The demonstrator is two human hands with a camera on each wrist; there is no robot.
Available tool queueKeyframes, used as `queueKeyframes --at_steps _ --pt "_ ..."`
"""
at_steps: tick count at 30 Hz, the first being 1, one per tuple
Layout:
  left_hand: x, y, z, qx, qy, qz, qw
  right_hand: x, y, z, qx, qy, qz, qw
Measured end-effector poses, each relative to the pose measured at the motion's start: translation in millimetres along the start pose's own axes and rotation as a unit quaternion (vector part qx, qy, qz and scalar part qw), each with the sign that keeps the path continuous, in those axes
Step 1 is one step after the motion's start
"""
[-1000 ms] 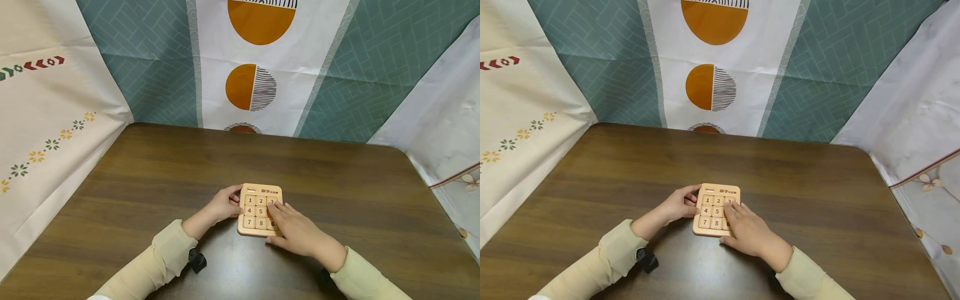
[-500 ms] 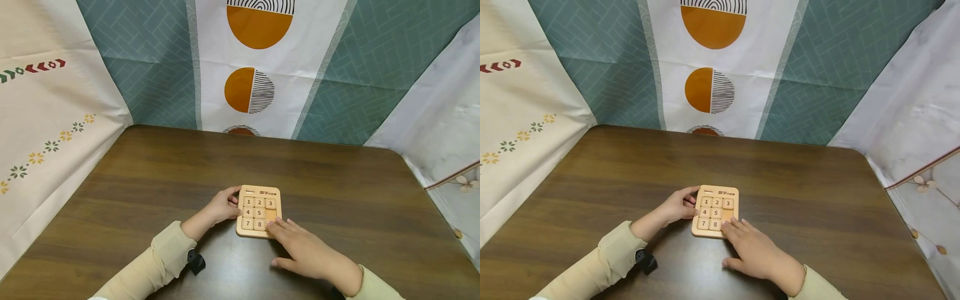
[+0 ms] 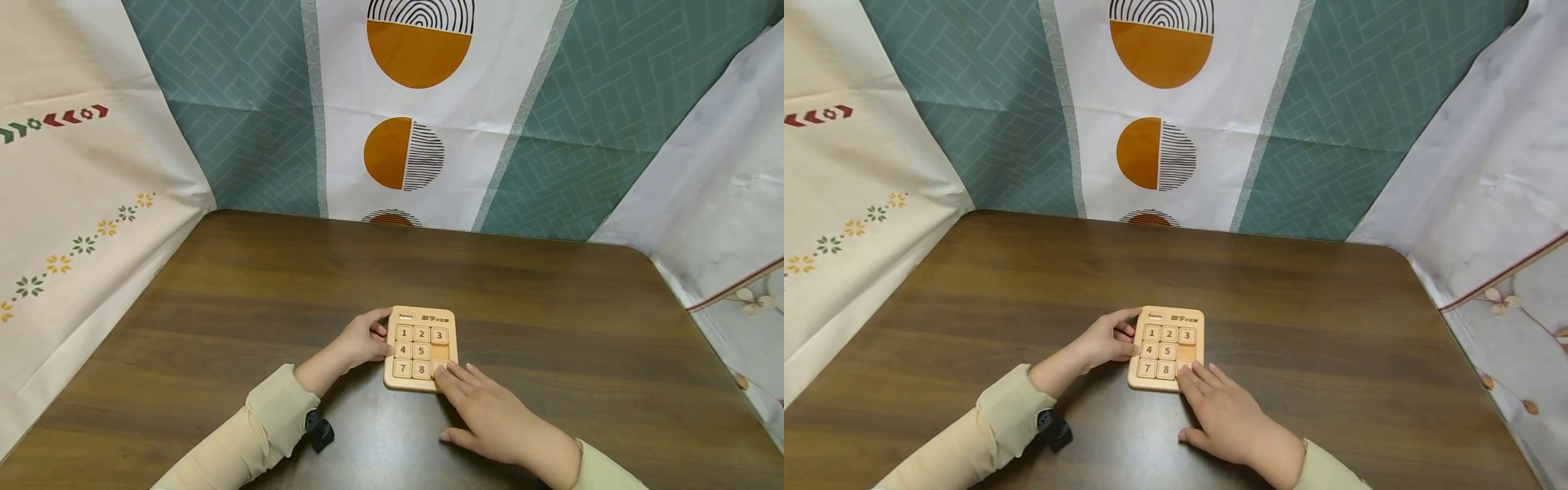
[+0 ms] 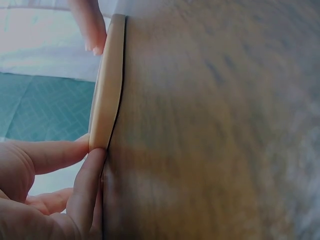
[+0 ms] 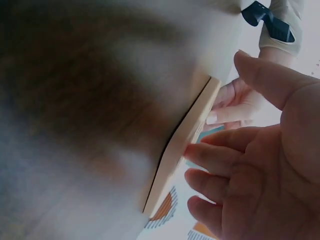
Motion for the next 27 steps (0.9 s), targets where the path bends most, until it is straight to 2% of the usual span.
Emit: queueKeyframes --at_steps 15,27 --pt "0.9 -0.7 0.7 -0.003 0.005 -0.004 1.0 11 2 19.3 -0.007 0.035 -0.002 0.9994" --pt "-2.4 -2.0 0.7 0.001 0.003 -0.003 1.0 11 4 21.4 -0.003 0.042 0.007 0.9991"
Point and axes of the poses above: each hand's wrist, its own z-axis towards the middle knuckle, its own y-axis out of the palm, x = y × z, the point moved 7 cm from there along z, towards the middle knuckle, and after that the axes turned 9 degrees about x, right-handed, at the moved point
